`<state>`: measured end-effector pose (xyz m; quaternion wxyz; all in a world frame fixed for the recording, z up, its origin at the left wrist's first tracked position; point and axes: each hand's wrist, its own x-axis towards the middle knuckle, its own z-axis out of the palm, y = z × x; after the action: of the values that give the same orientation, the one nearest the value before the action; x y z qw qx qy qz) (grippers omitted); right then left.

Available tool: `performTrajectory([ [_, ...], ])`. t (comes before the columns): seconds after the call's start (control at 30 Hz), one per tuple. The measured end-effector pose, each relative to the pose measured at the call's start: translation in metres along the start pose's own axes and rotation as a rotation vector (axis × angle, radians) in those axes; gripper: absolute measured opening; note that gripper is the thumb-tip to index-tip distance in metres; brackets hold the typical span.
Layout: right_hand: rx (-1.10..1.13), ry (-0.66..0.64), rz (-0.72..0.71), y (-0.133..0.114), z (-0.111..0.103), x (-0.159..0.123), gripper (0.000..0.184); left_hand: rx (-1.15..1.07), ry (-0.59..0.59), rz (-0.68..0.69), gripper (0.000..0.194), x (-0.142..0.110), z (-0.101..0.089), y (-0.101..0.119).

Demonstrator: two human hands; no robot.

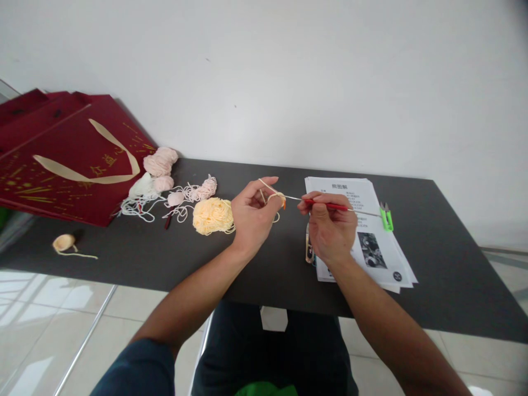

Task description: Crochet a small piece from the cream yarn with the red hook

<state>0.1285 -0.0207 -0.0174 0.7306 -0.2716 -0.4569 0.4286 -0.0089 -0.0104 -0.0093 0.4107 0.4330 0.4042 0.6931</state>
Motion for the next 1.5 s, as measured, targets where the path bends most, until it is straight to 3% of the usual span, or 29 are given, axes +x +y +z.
performTrajectory([
  [0.33, 0.025, -0.003, 0.022, -0.002, 0.002, 0.0, 0.011, -0.029, -0.023, -0.036, 0.029, -0.001, 0.001, 0.0],
  [0.83, -0.222, 0.005, -0.172, 0.001, 0.004, -0.013, 0.008, 0.165, 0.079, 0.06, 0.024, -0.001, -0.001, -0.001],
  [1.03, -0.404, -0.12, -0.348, 0.0, 0.0, -0.021, 0.029, 0.058, 0.111, -0.006, 0.028, 0.001, 0.001, -0.001],
  [1.27, -0.603, -0.365, -0.535, 0.001, -0.013, -0.019, 0.055, -0.088, 0.117, -0.111, 0.033, 0.002, 0.004, 0.0],
  [1.5, -0.572, -0.25, -0.416, 0.001, -0.006, -0.018, 0.048, -0.105, 0.073, -0.11, 0.035, -0.001, 0.006, -0.003],
])
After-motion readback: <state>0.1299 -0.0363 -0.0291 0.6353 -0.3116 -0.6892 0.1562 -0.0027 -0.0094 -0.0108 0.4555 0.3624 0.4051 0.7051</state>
